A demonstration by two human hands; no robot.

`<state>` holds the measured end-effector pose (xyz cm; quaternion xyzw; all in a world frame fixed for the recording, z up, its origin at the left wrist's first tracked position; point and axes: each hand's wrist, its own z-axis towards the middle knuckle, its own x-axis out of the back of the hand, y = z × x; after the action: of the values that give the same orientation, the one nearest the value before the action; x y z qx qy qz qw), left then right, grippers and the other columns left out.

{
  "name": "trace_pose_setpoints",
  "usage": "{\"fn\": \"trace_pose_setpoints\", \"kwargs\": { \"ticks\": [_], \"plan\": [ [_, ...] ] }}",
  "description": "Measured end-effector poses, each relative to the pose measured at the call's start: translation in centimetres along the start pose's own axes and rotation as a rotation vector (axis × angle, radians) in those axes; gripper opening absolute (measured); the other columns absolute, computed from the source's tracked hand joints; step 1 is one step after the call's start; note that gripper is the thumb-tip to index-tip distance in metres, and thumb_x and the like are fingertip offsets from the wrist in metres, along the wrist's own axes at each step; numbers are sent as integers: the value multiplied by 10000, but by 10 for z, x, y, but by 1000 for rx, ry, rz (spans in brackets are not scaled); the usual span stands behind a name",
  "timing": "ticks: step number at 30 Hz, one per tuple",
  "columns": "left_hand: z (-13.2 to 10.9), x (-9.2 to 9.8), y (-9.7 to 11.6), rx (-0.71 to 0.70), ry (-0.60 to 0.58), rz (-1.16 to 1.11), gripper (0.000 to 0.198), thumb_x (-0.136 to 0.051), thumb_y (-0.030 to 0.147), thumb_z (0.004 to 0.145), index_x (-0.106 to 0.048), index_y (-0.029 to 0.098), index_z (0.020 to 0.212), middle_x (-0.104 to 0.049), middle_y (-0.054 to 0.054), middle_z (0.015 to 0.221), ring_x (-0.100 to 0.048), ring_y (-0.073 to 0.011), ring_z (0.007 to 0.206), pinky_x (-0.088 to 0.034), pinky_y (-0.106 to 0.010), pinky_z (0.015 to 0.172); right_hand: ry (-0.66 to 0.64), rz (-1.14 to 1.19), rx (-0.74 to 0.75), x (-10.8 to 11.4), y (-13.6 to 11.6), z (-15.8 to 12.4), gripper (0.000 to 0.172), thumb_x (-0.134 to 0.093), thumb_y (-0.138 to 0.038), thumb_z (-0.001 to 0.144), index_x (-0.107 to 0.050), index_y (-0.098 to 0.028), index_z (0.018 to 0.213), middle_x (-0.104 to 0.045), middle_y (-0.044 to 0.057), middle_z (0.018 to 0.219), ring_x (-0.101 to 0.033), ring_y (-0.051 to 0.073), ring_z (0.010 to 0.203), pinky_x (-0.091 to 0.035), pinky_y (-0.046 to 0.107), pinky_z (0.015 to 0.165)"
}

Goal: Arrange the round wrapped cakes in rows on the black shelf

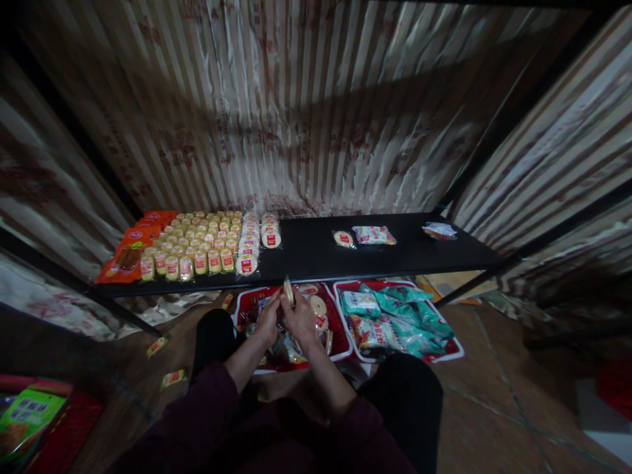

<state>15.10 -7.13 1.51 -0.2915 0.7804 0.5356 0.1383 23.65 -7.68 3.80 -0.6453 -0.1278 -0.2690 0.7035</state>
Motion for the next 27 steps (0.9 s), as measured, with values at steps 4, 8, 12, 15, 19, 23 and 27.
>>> {"fn": "trace_pose_setpoints", "kwargs": {
  "ticks": [4, 8, 12, 15, 19, 23, 27],
  "plan": [
    [1, 1, 7, -93, -47, 85, 358, -708, 160, 638, -700, 234, 988, -676, -55, 1107, -589, -199, 1072, -398, -323, 972, 20, 150, -101, 4, -2, 4, 433, -489, -592, 785, -700, -235, 908, -700, 59, 807, -620, 237, 778, -453, 332, 763],
    [9, 2, 9, -129, 59, 146, 417, -702, 109, 635, -671, 199, 1041, -673, -83, 1068, -625, -171, 939, -446, -294, 880, -11, 393, -169, 4, -1, 10, 475, -547, -611, 742, -701, -190, 900, -705, 67, 837, -622, 228, 781, -471, 312, 735],
    [18, 4, 5, -99, 89, 117, 400, -701, 149, 648, -649, 172, 1044, -681, -75, 967, -623, -137, 781, -470, -267, 766, -27, 533, -161, -1, 7, 15, 524, -572, -615, 726, -678, -169, 979, -702, 61, 874, -620, 204, 765, -483, 304, 713],
    [23, 5, 3, -108, 35, 102, 299, -697, 188, 647, -672, 158, 944, -683, -59, 896, -608, -129, 733, -462, -249, 716, 4, 483, -112, -2, 12, 20, 520, -583, -605, 721, -677, -171, 992, -702, 60, 894, -617, 202, 801, -481, 307, 739],
    [28, 2, 8, -160, 67, 130, 266, -680, 175, 639, -667, 163, 904, -678, -48, 864, -592, -121, 689, -446, -228, 646, -3, 395, -127, -1, 15, 32, 536, -578, -598, 718, -666, -182, 1046, -708, 54, 854, -629, 211, 794, -484, 321, 738],
    [38, -1, 18, -210, 118, 173, 271, -660, 141, 638, -647, 179, 906, -657, -20, 778, -578, -113, 633, -449, -231, 622, -11, 359, -167, -3, 14, 45, 531, -584, -577, 707, -654, -183, 1056, -707, 38, 784, -631, 203, 716, -488, 308, 664],
    [49, -3, 26, -257, 164, 211, 265, -633, 126, 652, -642, 188, 910, -644, -6, 746, -584, -119, 637, -462, -243, 643, -32, 391, -164, -12, 15, 59, 523, -611, -537, 682, -638, -177, 1060, -700, 31, 743, -619, 191, 643, -486, 292, 594]
  ]
}}
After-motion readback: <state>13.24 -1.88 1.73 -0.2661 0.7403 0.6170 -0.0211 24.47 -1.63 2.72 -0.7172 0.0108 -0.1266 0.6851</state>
